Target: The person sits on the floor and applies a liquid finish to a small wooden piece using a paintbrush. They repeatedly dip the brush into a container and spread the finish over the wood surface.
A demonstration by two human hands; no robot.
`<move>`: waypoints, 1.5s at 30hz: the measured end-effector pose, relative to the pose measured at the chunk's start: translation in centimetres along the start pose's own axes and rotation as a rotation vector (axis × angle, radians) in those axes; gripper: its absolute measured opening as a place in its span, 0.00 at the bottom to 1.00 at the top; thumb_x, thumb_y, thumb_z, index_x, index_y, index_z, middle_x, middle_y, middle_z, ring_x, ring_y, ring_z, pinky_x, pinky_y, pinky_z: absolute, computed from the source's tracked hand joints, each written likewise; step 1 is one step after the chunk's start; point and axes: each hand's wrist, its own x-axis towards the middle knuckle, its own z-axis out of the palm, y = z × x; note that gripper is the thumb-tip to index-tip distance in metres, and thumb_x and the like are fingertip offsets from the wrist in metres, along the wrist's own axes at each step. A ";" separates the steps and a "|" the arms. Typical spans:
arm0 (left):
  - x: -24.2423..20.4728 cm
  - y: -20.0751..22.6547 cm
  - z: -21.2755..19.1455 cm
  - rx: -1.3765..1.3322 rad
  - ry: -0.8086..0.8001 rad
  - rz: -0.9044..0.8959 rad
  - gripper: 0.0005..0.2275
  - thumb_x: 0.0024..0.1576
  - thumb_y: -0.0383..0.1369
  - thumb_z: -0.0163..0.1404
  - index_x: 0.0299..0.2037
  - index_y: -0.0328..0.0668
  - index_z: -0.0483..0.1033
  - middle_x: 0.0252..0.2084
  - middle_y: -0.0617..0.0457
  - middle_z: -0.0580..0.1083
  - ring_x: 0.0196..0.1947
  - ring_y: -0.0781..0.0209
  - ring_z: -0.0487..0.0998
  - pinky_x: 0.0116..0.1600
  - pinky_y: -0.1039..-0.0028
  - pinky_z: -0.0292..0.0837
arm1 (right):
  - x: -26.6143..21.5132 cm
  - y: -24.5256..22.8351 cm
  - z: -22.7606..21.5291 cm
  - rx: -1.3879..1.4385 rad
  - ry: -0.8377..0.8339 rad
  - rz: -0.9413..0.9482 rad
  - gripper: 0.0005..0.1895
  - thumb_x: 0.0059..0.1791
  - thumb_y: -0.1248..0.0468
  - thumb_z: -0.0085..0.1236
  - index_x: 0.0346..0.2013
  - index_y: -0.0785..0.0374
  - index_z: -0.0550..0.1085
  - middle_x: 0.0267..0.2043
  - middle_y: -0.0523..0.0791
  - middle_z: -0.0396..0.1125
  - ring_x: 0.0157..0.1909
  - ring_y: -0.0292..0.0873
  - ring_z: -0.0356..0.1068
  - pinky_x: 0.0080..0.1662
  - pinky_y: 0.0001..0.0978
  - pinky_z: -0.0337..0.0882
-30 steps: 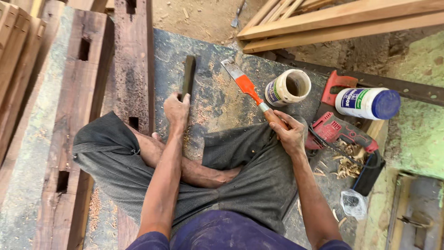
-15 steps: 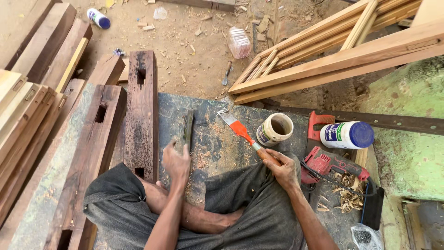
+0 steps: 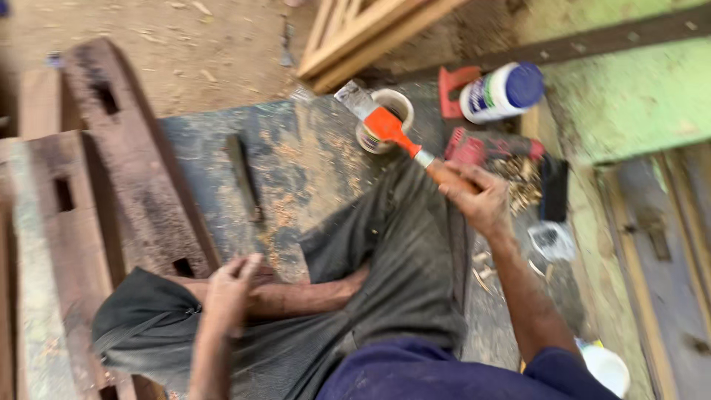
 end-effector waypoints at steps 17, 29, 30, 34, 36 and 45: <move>1.9 1.9 1.1 0.285 -0.009 0.035 0.26 0.60 0.52 0.46 0.60 0.41 0.75 0.55 0.41 0.80 0.54 0.48 0.82 0.56 0.51 0.76 | 5.2 -7.1 -6.7 -0.481 -0.151 -0.047 0.22 0.43 0.56 0.68 0.50 0.61 0.82 0.44 0.50 0.77 0.43 0.44 0.78 0.49 0.36 0.75; 4.0 3.9 -3.4 0.237 0.307 0.357 0.15 0.62 0.42 0.51 0.52 0.41 0.80 0.48 0.48 0.81 0.48 0.57 0.82 0.56 0.61 0.77 | 14.9 -9.2 -3.4 -0.760 -0.398 -0.169 0.27 0.44 0.41 0.67 0.39 0.61 0.84 0.38 0.52 0.77 0.39 0.53 0.77 0.47 0.43 0.75; 4.5 3.9 -3.1 0.218 0.305 0.350 0.15 0.63 0.41 0.51 0.52 0.41 0.80 0.48 0.47 0.81 0.48 0.57 0.82 0.56 0.61 0.77 | 15.4 -9.2 -2.7 -0.746 -0.419 -0.106 0.27 0.43 0.40 0.66 0.40 0.60 0.84 0.38 0.52 0.77 0.40 0.53 0.78 0.47 0.43 0.75; 5.9 3.7 -1.5 0.186 0.286 0.356 0.14 0.62 0.39 0.52 0.51 0.39 0.80 0.50 0.45 0.80 0.47 0.55 0.81 0.53 0.59 0.79 | 15.9 -10.2 -1.7 -0.741 -0.446 -0.099 0.28 0.41 0.39 0.66 0.40 0.59 0.84 0.40 0.52 0.77 0.42 0.54 0.77 0.47 0.44 0.75; 6.2 3.8 -1.2 0.232 0.273 0.390 0.14 0.63 0.39 0.51 0.52 0.40 0.79 0.49 0.44 0.80 0.47 0.54 0.81 0.53 0.60 0.78 | 15.3 -11.1 -2.2 -0.777 -0.437 -0.071 0.30 0.43 0.37 0.65 0.41 0.59 0.84 0.40 0.52 0.77 0.42 0.53 0.77 0.48 0.45 0.74; 4.1 6.7 2.2 0.157 0.368 0.857 0.12 0.60 0.36 0.57 0.49 0.37 0.79 0.48 0.44 0.80 0.46 0.52 0.82 0.53 0.64 0.76 | 5.9 -14.1 -9.5 -0.624 -0.171 -0.053 0.24 0.49 0.47 0.64 0.51 0.62 0.81 0.37 0.47 0.77 0.35 0.37 0.77 0.40 0.30 0.74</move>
